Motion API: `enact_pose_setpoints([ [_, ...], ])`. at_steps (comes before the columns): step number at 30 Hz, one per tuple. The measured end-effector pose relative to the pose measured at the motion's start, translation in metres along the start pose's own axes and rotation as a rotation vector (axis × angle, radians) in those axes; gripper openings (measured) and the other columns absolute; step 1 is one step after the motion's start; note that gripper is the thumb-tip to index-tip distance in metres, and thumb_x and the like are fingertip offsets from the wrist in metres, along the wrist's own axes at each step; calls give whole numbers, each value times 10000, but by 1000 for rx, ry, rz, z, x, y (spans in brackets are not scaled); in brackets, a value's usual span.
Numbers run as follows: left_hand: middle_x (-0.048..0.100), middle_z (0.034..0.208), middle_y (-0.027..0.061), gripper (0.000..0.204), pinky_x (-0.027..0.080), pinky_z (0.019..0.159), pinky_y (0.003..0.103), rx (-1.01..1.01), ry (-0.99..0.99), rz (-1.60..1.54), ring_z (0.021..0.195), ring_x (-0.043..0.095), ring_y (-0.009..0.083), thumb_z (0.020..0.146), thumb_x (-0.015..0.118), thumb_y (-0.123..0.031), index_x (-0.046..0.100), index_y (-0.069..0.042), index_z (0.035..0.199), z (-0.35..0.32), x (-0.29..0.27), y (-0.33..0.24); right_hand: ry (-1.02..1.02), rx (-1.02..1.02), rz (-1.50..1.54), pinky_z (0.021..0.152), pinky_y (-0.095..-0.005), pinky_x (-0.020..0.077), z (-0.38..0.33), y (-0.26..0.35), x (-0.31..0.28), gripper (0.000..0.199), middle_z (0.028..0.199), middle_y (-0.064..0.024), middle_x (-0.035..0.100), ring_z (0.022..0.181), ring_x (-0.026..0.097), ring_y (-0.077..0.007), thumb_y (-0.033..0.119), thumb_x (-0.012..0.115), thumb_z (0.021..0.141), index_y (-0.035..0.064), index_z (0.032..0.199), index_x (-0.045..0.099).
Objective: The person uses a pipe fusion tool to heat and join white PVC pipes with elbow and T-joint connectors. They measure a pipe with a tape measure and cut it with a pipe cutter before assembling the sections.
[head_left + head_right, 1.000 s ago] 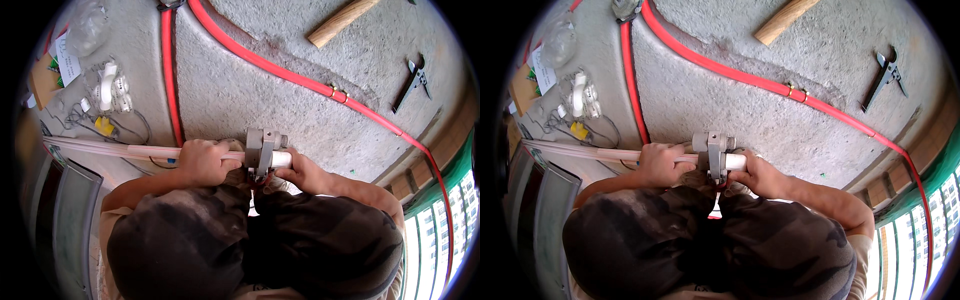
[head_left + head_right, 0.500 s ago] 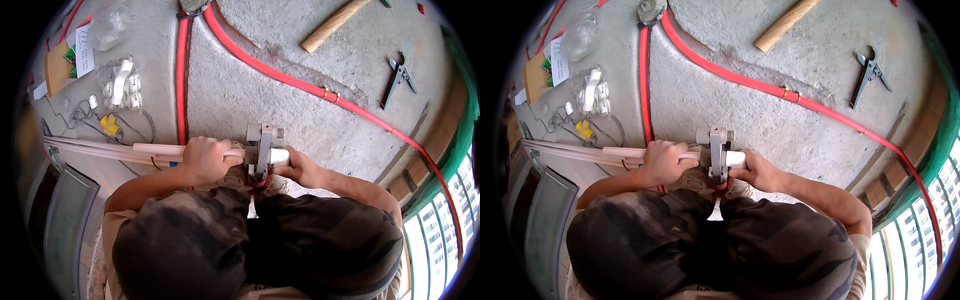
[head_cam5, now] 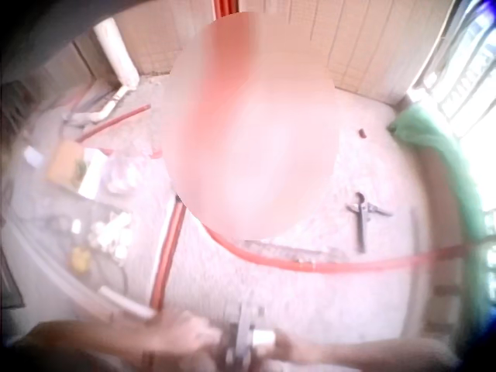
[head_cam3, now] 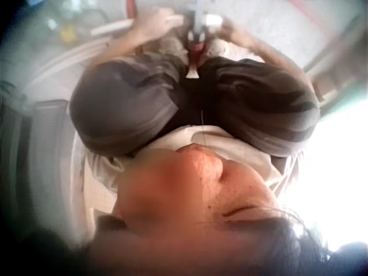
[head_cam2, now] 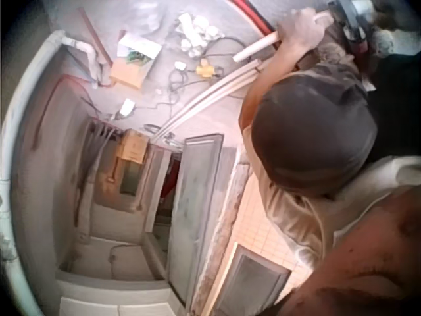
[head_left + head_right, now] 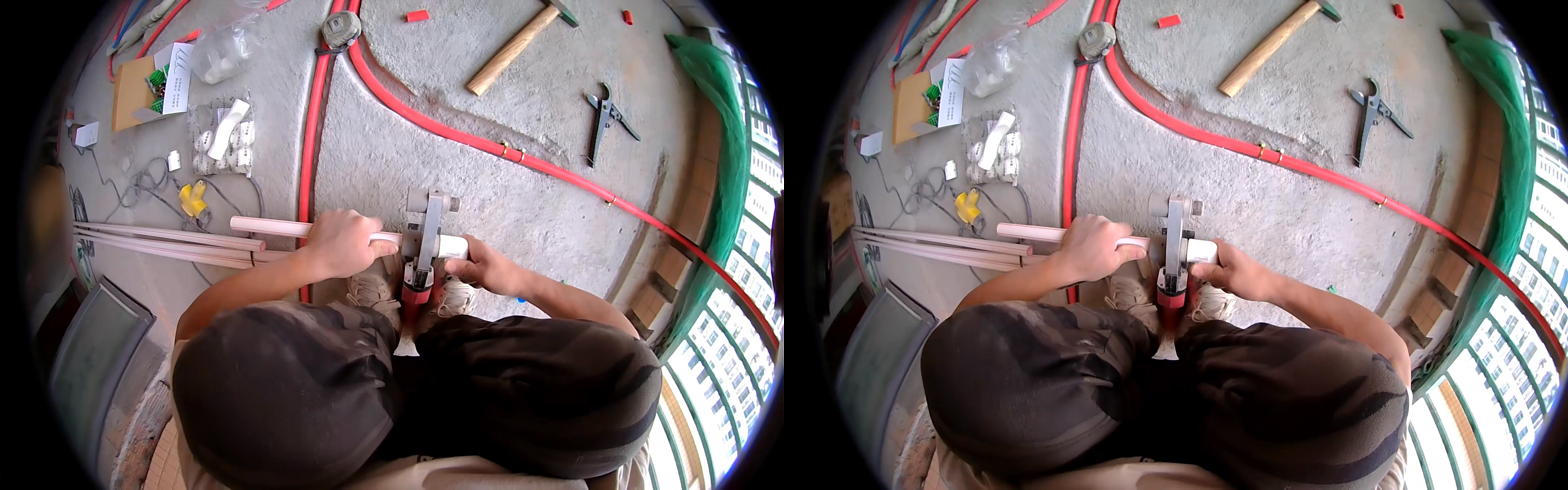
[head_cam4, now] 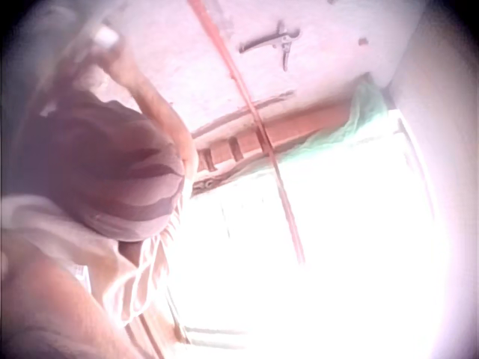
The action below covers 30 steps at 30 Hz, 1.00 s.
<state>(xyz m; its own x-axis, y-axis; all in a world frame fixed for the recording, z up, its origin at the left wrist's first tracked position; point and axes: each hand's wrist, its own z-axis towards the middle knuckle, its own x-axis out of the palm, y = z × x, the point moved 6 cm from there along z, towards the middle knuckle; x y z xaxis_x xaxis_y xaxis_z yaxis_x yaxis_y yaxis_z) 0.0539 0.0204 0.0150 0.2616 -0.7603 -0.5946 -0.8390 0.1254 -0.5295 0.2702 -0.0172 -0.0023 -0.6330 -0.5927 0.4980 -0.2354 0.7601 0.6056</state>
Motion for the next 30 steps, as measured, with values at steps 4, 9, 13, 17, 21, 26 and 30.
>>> enact_pose_setpoints([
  [4,660,713,240,494,503,658,525,12,-49,-13,718,665,435,849,687,-508,696,-22,754,3,4,6,14,-8,59,545,-245,321,3,-5,-2,484,750,48,445,637,367,-58,464,653,965,56,1180,507],
  [9,692,773,228,501,516,705,524,-25,-4,2,768,684,416,873,647,-522,720,-32,801,3,5,9,-27,35,-6,535,-248,314,8,-16,-7,445,733,52,433,622,358,-59,480,638,971,74,1113,521],
  [13,694,777,222,500,514,711,521,-49,23,-7,781,685,413,876,643,-526,725,-36,814,15,9,17,-52,106,-6,532,-253,312,12,-20,-14,423,726,56,421,620,352,-59,476,625,980,79,1091,528],
  [17,693,776,219,506,511,714,518,-27,50,-28,786,684,410,870,649,-539,725,-41,816,24,13,25,-14,117,25,540,-255,317,20,-19,-20,386,725,54,420,623,351,-60,445,614,994,80,1084,525],
  [21,694,775,217,509,508,717,518,-35,101,-51,782,684,411,870,649,-540,721,-41,806,31,14,29,34,126,35,547,-255,320,24,-21,-24,359,732,49,424,624,354,-61,399,612,1004,70,1110,513],
  [26,653,680,216,492,495,649,519,-6,31,-71,698,662,419,853,679,-527,686,-45,755,30,18,32,15,159,119,540,-254,316,26,-17,-24,366,731,49,424,624,360,-58,352,631,997,46,1144,493],
  [30,650,670,216,503,496,631,519,2,47,-76,685,662,418,861,670,-525,664,-37,740,33,17,31,19,170,164,535,-253,317,27,-23,-28,381,743,45,432,631,365,-56,325,647,989,35,1171,480],
])
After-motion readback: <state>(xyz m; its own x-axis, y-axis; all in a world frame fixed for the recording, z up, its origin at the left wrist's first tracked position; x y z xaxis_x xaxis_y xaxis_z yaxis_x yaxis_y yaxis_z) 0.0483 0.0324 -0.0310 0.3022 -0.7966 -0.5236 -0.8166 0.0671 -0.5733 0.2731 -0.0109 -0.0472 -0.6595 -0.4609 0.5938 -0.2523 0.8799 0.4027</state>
